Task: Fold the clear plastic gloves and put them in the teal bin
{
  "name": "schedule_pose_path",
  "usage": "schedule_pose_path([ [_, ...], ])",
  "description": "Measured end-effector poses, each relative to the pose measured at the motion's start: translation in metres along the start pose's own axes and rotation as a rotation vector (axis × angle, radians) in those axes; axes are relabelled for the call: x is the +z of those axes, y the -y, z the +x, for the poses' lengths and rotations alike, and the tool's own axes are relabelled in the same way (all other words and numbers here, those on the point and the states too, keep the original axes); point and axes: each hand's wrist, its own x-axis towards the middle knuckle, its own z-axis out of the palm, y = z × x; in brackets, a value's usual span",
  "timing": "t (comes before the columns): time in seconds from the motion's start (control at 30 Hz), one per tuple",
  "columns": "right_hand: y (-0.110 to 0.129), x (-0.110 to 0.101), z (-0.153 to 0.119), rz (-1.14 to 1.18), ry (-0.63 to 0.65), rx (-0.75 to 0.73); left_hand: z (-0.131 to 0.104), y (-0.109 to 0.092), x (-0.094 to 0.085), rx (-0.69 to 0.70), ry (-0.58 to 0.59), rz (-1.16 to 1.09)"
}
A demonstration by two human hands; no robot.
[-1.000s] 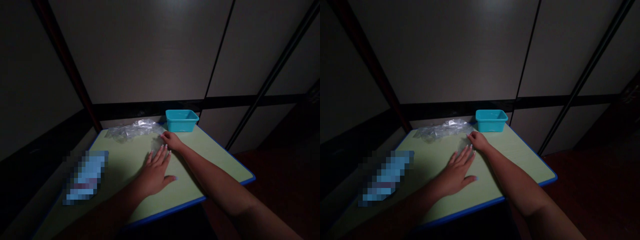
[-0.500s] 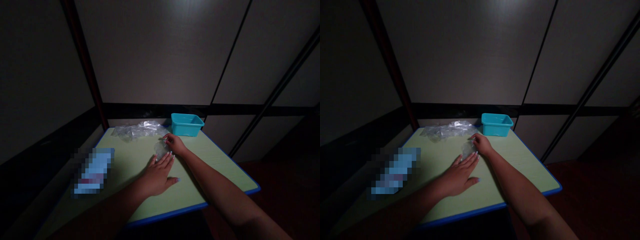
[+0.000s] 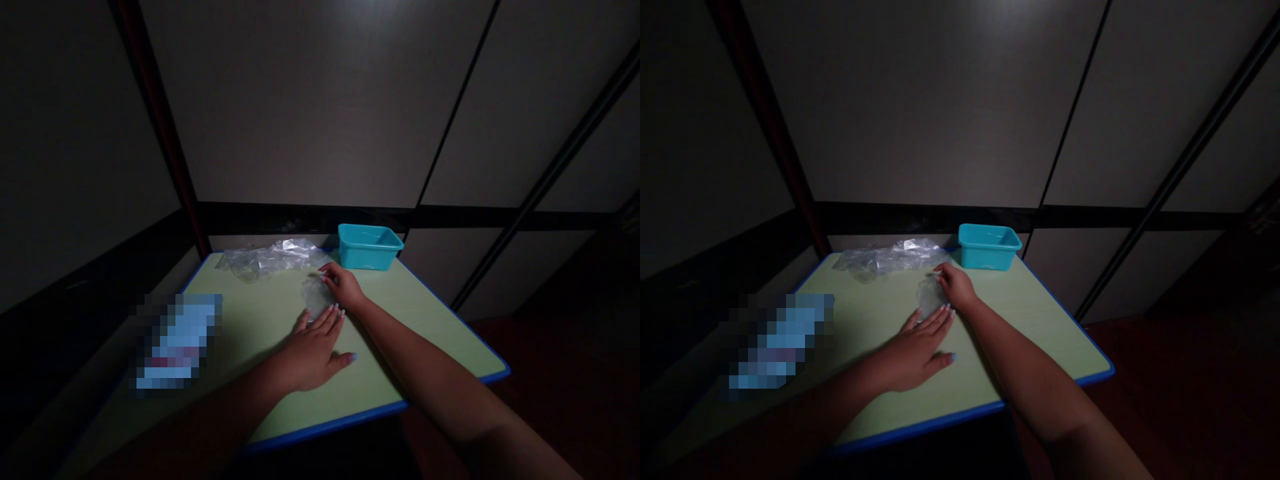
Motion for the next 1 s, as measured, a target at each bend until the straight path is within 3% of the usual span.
schedule_pose_path([
  [0.17,0.005,0.0005,0.0003,-0.035,-0.054,-0.037,0.0007,-0.0017,0.0035,-0.008,-0.028,0.026],
  [0.3,0.0045,0.0003,0.0018,-0.208,0.056,0.034,0.0026,-0.0049,0.0053,-0.043,-0.048,0.055],
  [0.4,0.0061,-0.0012,0.002,-0.294,0.072,0.078,0.0042,-0.0071,0.0043,-0.133,-0.082,0.093],
  [0.57,0.0031,-0.0033,0.0015,-0.219,0.062,0.111,0.0041,-0.0079,0.0022,-0.22,-0.082,0.183],
  [0.77,-0.0004,-0.0032,0.0011,-0.15,0.06,0.08,0.003,-0.0071,0.0031,-0.23,-0.025,0.167],
  [1.0,0.0002,0.0001,-0.0003,-0.145,0.043,0.077,0.0058,-0.005,0.003,-0.206,-0.082,0.134],
])
